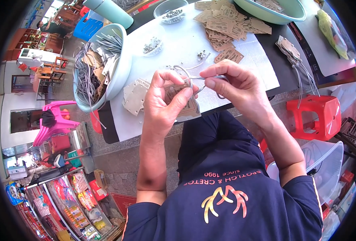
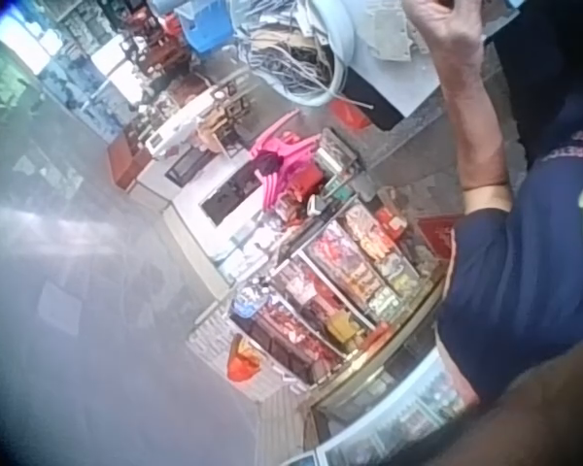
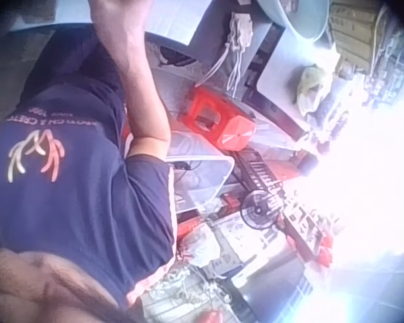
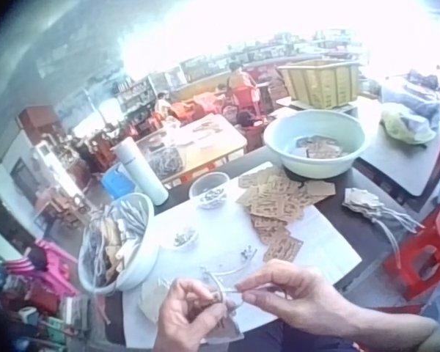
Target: Attaching strings and plastic fasteners to cardboard manufacturing tags.
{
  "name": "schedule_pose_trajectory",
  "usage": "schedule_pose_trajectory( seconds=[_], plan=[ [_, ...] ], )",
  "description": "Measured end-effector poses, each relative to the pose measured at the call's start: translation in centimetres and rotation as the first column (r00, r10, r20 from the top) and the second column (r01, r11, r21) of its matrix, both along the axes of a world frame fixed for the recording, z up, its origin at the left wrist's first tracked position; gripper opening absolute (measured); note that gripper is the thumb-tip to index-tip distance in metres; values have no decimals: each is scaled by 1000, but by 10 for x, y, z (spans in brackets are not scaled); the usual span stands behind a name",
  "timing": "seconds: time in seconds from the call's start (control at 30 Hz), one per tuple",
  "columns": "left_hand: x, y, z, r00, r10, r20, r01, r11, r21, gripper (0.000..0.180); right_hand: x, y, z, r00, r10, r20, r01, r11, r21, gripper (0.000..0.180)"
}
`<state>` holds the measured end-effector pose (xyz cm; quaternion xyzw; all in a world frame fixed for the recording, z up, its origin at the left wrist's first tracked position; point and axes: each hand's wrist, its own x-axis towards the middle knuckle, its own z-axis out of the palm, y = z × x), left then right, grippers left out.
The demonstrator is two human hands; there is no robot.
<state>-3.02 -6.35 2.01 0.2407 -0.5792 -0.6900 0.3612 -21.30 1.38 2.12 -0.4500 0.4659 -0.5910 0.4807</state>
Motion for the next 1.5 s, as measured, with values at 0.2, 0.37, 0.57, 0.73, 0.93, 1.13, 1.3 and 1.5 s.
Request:
schedule_pose_trajectory(
  seconds=[0.2,0.37,0.57,0.73,0.93,1.13,1.3,1.5],
  plan=[
    [-1,3,0,1000,3,31,-1,998,-57,21,5,-5,0,994,-36,-99,32,999,-40,14],
    [0,5,4,991,38,127,-11,979,-204,19,6,-10,5,951,-66,-302,43,996,-83,16],
    [-1,9,8,984,81,159,-39,967,-251,18,2,-14,14,840,-98,-534,-1,984,-181,16],
    [2,6,-1,965,147,216,-39,898,-437,17,2,-11,22,753,-92,-651,-8,989,-149,13],
    [-5,4,-5,971,174,161,-44,800,-599,21,9,-9,14,639,-280,-717,27,939,-342,14],
    [-1,5,-7,963,199,184,-58,813,-579,22,4,-13,13,685,-163,-710,-44,964,-264,13],
    [-2,4,-6,961,206,182,-73,830,-554,20,-1,-24,4,725,-208,-657,-98,913,-397,11],
    [-1,5,-2,940,287,186,-130,803,-582,16,-5,-35,7,759,-15,-651,-274,899,-341,9]
  ],
)
